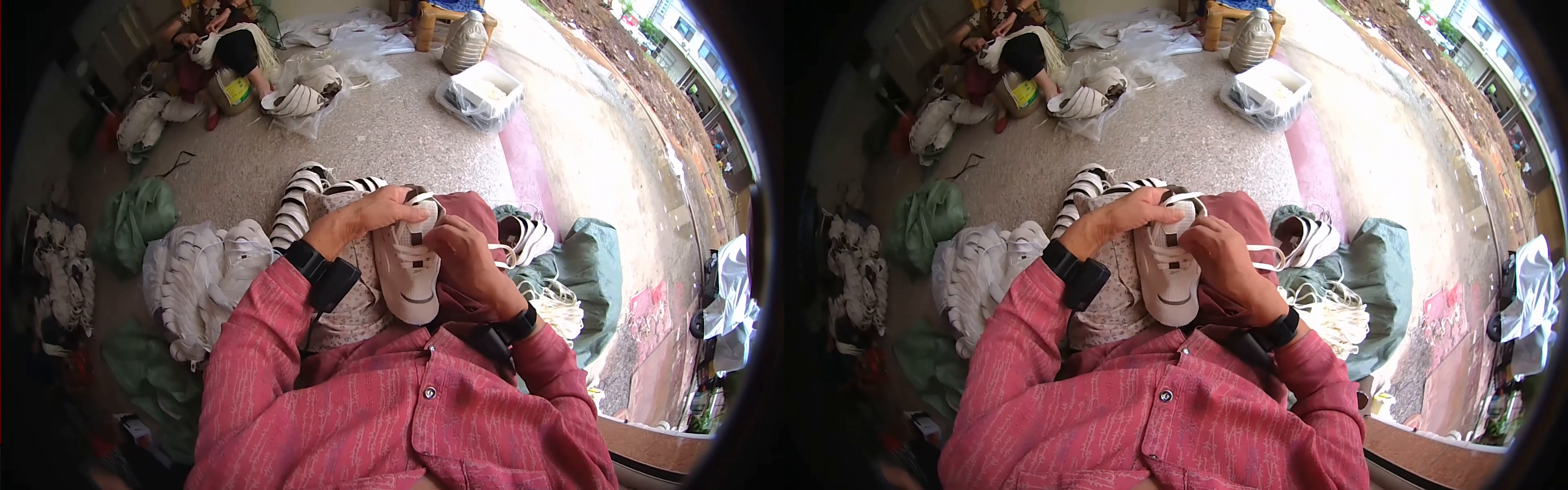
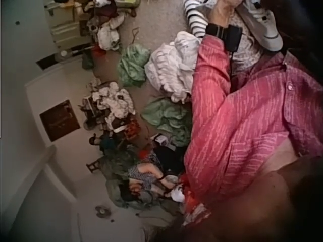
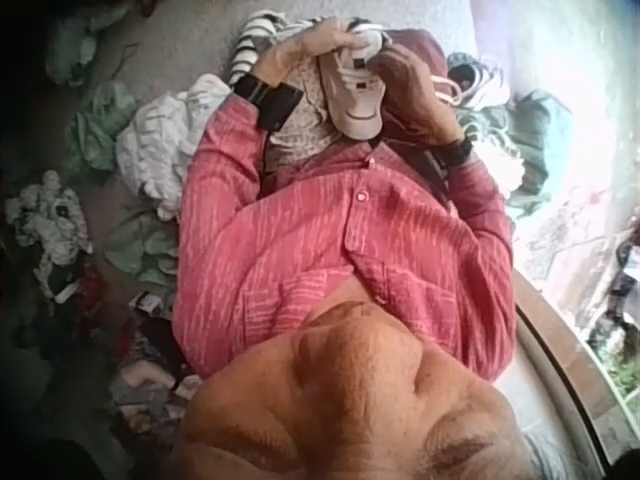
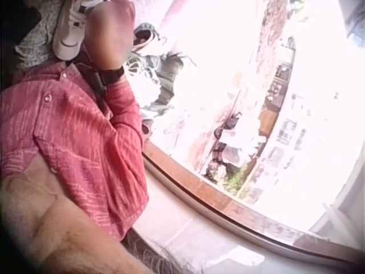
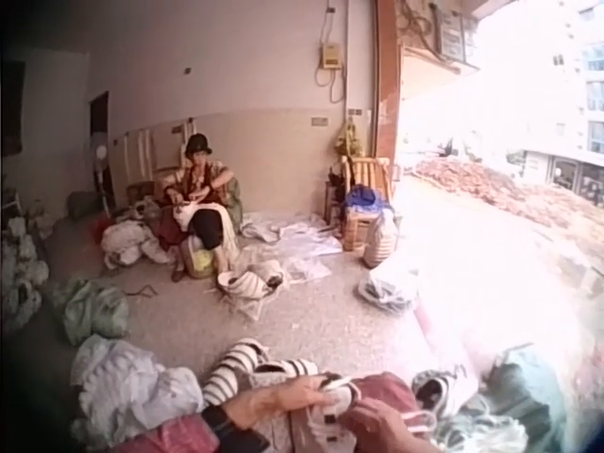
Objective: Lacing several pairs of white shoes by hand.
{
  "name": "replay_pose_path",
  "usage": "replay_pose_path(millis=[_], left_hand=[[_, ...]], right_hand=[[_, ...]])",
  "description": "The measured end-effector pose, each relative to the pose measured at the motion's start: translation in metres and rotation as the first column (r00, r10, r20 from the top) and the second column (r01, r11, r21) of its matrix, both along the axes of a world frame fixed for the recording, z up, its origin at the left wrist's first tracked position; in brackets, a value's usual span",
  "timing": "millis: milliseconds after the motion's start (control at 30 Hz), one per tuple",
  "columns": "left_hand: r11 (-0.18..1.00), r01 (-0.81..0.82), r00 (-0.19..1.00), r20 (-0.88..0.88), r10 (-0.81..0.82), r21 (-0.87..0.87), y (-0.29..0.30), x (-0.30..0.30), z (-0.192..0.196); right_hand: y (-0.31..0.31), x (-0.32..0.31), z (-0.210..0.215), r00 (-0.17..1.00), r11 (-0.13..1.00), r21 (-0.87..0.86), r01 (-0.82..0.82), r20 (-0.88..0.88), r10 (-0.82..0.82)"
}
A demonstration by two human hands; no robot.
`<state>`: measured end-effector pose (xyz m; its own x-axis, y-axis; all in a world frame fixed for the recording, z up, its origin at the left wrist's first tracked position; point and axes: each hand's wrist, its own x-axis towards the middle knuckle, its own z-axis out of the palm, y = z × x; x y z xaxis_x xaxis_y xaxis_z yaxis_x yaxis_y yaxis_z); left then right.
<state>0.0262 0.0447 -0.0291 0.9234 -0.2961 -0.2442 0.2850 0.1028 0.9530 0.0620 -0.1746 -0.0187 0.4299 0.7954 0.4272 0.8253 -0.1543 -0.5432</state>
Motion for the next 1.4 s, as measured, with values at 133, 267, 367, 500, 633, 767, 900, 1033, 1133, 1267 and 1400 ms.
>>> replay_pose_path(millis=[133,267,367,500,633,767,900,1033,1133,1267,1400], left_hand=[[0.999,0.003,1.0,0.014,-0.003,0.041,0.0,0.0,0.0],[0.999,0.003,1.0,-0.001,-0.003,0.045,-0.001,0.0,-0.002],[1.0,-0.003,1.0,0.011,0.003,0.025,-0.001,0.001,-0.002],[1.0,-0.003,1.0,0.026,0.002,0.021,-0.002,0.001,-0.002],[1.0,-0.017,0.998,0.068,0.017,0.005,-0.002,0.0,-0.004],[0.994,-0.018,0.997,0.072,0.011,0.105,0.0,0.005,-0.012],[0.988,-0.038,0.993,0.117,0.02,0.15,0.0,0.007,-0.013],[0.979,-0.142,0.983,0.138,0.123,0.144,-0.004,0.001,-0.001],[0.995,-0.078,0.974,0.206,0.088,-0.056,0.0,-0.014,0.006],[0.996,0.052,0.947,0.319,-0.025,-0.075,0.006,-0.015,0.009],[0.992,-0.127,0.959,0.255,0.122,0.004,-0.006,-0.008,0.001]], right_hand=[[0.004,0.001,-0.001,0.97,0.991,0.122,-0.052,-0.228,0.079],[0.001,-0.002,-0.002,0.89,0.997,0.064,0.037,-0.457,-0.004],[-0.003,-0.002,-0.002,0.82,0.998,0.051,0.048,-0.573,-0.01],[0.009,-0.009,-0.004,0.797,0.98,0.083,0.18,-0.597,-0.096],[0.017,-0.019,0.004,0.929,0.987,0.021,0.162,-0.341,-0.145],[0.011,-0.016,0.021,0.976,0.995,-0.021,0.095,0.199,-0.089],[0.025,-0.018,0.026,0.897,0.984,-0.173,0.035,0.439,0.045],[0.039,-0.022,0.04,0.83,0.956,-0.294,-0.001,0.533,0.165],[0.037,-0.014,0.073,0.907,0.975,-0.07,-0.213,-0.386,0.171],[0.058,0.001,0.137,0.688,0.948,-0.027,-0.318,-0.694,0.211],[0.091,-0.03,0.205,0.794,0.805,-0.103,-0.584,-0.281,0.539]])
